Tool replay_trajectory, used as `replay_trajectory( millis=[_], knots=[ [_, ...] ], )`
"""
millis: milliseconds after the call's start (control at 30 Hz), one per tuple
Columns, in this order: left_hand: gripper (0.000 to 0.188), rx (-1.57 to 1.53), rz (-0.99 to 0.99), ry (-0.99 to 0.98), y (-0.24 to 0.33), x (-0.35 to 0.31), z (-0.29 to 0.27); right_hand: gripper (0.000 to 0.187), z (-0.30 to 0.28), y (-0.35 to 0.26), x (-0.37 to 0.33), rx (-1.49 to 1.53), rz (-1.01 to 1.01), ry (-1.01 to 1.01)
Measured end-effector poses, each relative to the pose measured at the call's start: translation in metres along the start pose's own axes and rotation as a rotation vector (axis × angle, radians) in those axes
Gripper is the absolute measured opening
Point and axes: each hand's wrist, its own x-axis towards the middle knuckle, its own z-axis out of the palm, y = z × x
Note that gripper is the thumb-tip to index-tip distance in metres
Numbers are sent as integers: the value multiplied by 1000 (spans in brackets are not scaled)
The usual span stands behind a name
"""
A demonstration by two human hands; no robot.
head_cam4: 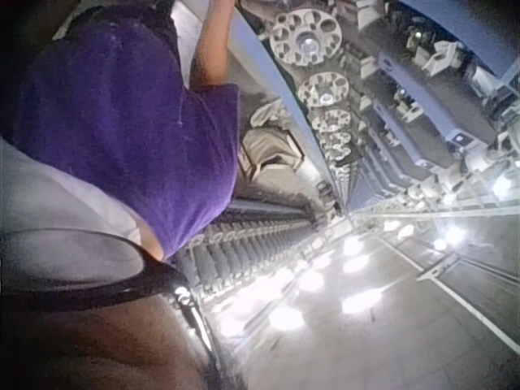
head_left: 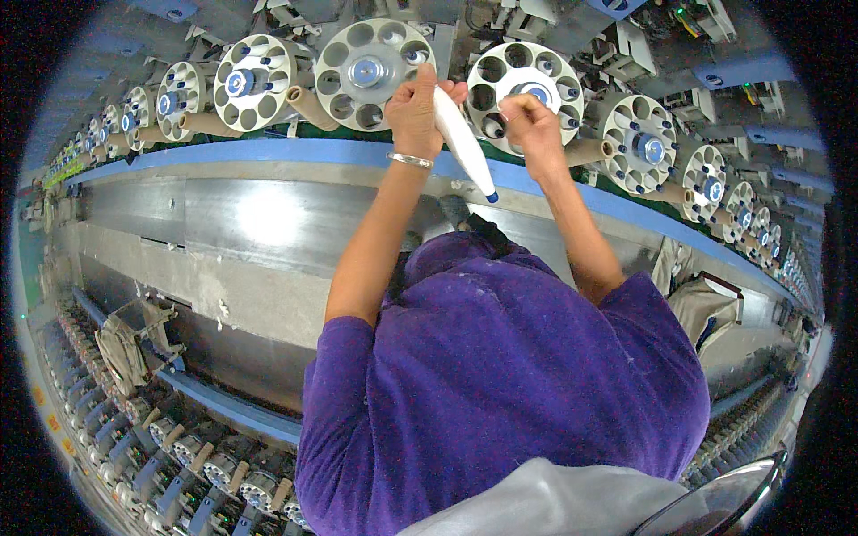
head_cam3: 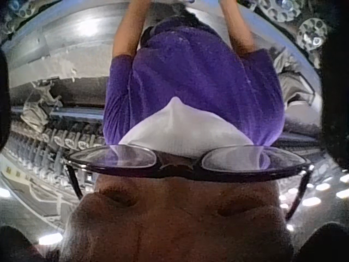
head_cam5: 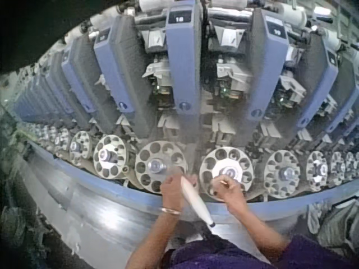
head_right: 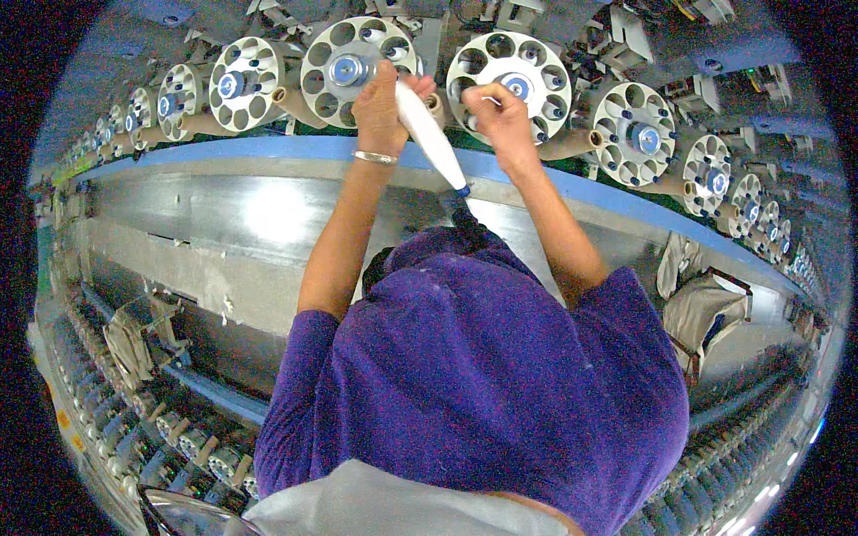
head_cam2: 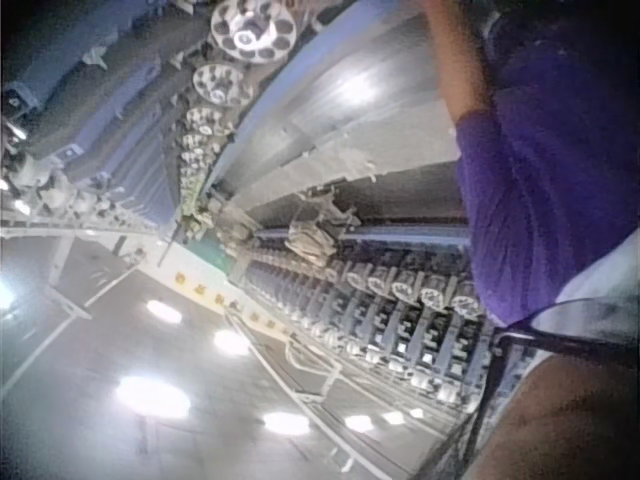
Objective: The person repeatedly picks white spools from a cloth bag and places them into slots on rotating circular holders along a textile machine. The person moves along the machine, refills the bag, and continues loading spools into the holders.
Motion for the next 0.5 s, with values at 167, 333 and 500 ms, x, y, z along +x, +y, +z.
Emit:
replay_trajectory(
  millis=[167, 333, 500],
  knots=[
    [30, 52, 159, 40, -19, -5, 18, 21, 28, 9, -14, -382, -472, 46],
    [33, 68, 29, 45, -13, -6, 15, 18, 33, -3, -14, -33, -373, 1],
    [33, 148, 68, 55, -16, -3, 13, 21, 31, -11, -17, 554, -107, -281]
  ],
)
